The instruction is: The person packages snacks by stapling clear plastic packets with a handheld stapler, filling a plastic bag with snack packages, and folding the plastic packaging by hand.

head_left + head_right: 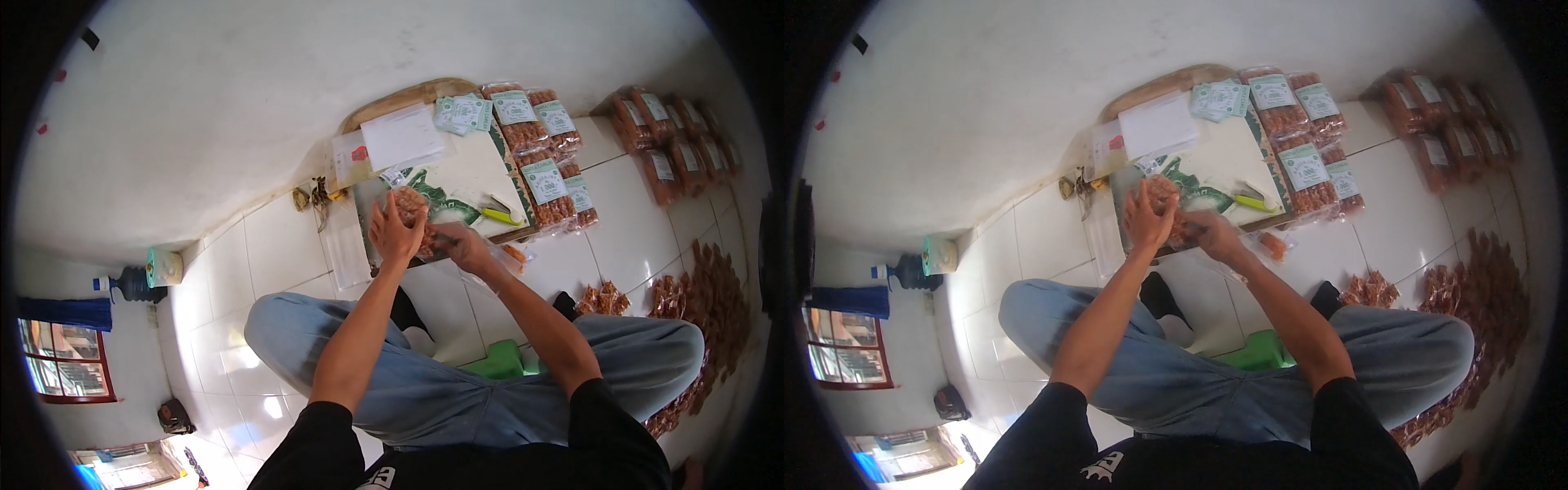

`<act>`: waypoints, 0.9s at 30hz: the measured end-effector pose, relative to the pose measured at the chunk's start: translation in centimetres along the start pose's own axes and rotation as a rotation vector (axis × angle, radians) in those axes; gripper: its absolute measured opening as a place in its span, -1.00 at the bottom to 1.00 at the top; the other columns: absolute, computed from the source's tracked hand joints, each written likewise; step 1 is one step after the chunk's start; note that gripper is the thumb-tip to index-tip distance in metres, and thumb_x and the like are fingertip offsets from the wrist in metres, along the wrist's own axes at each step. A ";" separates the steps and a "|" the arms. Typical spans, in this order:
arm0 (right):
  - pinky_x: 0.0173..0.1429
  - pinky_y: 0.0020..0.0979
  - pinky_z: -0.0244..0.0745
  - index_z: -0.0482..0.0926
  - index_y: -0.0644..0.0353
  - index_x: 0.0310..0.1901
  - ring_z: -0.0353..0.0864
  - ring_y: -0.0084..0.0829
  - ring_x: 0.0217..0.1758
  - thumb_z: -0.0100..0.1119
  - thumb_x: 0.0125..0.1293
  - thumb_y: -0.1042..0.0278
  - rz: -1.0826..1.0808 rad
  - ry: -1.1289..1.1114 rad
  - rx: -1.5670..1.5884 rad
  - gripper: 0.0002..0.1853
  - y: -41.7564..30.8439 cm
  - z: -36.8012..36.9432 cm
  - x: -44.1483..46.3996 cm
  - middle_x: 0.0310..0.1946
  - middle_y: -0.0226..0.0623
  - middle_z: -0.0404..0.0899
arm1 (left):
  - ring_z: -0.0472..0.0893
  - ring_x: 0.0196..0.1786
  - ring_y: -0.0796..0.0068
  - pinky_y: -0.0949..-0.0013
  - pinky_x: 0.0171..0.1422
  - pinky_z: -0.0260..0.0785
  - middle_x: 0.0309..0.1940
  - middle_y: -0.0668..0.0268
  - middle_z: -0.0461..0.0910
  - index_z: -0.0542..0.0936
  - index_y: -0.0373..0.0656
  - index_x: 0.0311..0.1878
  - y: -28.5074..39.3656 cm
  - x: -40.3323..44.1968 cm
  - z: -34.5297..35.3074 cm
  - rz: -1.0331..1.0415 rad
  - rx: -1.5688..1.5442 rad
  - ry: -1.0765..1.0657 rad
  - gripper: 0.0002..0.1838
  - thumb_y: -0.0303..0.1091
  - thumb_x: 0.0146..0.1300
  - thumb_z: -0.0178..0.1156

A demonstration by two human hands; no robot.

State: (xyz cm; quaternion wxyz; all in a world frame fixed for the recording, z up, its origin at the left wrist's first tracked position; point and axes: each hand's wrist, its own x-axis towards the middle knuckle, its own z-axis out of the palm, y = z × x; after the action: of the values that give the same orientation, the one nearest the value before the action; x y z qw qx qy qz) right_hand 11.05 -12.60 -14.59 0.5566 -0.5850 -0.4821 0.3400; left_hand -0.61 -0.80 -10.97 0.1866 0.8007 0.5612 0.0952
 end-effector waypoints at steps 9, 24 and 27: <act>-0.06 -0.40 0.50 0.54 0.03 0.16 0.61 -0.38 -0.13 -0.05 0.14 0.72 0.116 -0.013 -0.125 -0.45 0.1 0.4 0.2 -0.17 -0.26 0.62 | -0.35 0.57 -0.07 -0.12 0.56 -0.36 0.52 -0.11 -0.32 -0.06 -0.03 0.54 -3.0 -0.3 3.7 0.049 -0.476 0.190 -0.11 0.21 0.34 0.04; 0.24 -0.24 0.35 0.49 -0.01 0.23 0.41 -0.18 0.25 0.20 0.14 0.62 -0.074 -0.087 -0.226 -0.42 2.2 0.0 0.3 0.06 -0.14 0.52 | -0.39 0.55 -0.22 -0.18 0.54 -0.33 0.50 -0.18 -0.43 0.01 0.09 0.53 -1.8 -1.2 2.2 0.101 -0.351 0.145 -0.07 0.25 0.24 0.17; 0.28 -0.21 0.32 0.48 0.07 0.22 0.37 -0.10 0.23 0.28 0.11 0.58 -0.189 -0.073 -0.231 -0.42 2.5 0.0 0.1 0.06 -0.10 0.47 | -0.37 0.55 -0.19 -0.17 0.54 -0.32 0.49 -0.22 -0.41 0.01 0.16 0.53 -1.2 -1.5 2.0 -0.011 -0.290 0.114 0.00 0.36 0.13 0.19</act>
State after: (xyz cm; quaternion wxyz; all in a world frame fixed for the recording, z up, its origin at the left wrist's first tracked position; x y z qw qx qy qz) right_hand 11.51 -12.32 -17.01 0.4973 -0.5844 -0.5906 0.2496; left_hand -1.49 -2.21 -13.17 0.2689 0.7557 0.5554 0.2195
